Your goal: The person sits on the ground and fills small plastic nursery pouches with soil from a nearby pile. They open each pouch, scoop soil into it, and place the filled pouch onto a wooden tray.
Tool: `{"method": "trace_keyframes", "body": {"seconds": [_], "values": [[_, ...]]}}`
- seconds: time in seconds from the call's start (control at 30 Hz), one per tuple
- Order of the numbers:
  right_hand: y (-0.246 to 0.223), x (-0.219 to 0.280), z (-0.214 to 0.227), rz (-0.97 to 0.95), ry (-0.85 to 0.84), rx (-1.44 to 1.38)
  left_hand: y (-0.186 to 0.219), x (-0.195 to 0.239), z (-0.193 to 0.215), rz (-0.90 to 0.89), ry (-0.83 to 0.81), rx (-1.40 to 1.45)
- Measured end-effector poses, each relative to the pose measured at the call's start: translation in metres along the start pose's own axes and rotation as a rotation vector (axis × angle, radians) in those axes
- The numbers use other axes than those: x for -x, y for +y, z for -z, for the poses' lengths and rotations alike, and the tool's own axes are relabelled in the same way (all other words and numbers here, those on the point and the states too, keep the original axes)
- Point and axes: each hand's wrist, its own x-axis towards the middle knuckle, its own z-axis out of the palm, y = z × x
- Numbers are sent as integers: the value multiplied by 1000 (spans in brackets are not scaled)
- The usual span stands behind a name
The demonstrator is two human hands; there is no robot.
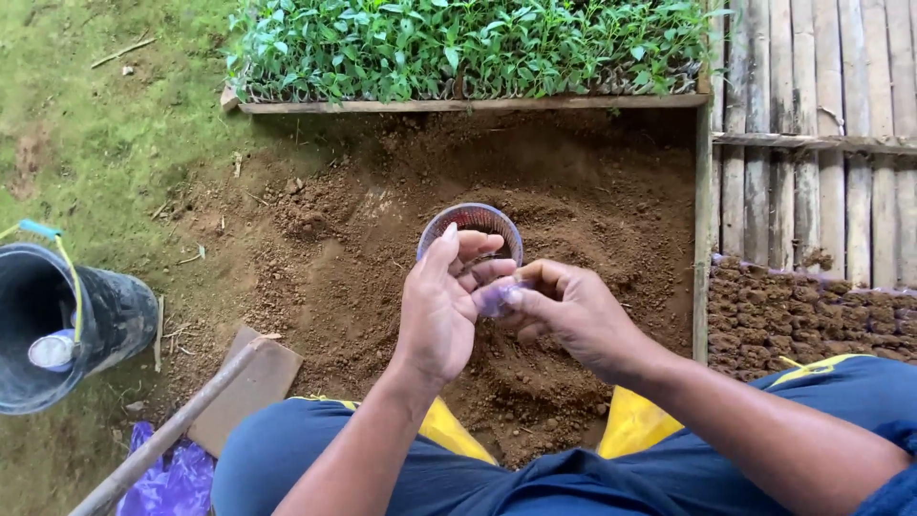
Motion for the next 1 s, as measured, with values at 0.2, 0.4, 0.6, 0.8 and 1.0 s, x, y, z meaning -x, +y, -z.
{"method": "trace_keyframes", "body": {"seconds": [0.2, 0.4, 0.6, 0.8, 1.0], "values": [[-2, -5, 11, 89, 92, 64, -2, -1, 0, -137, -12, -121], [-4, -9, 23, 180, 104, 200, 16, 15, -3, -630, -268, -845], [-22, 2, 19, 248, 65, 322, 12, 12, -2, -573, -261, -907], [-16, 0, 23, 245, 32, 135, 3, 5, 7, -613, -225, -905], [-5, -6, 26, 296, 26, 253, 1, 4, 6, -610, -109, -819]]}}
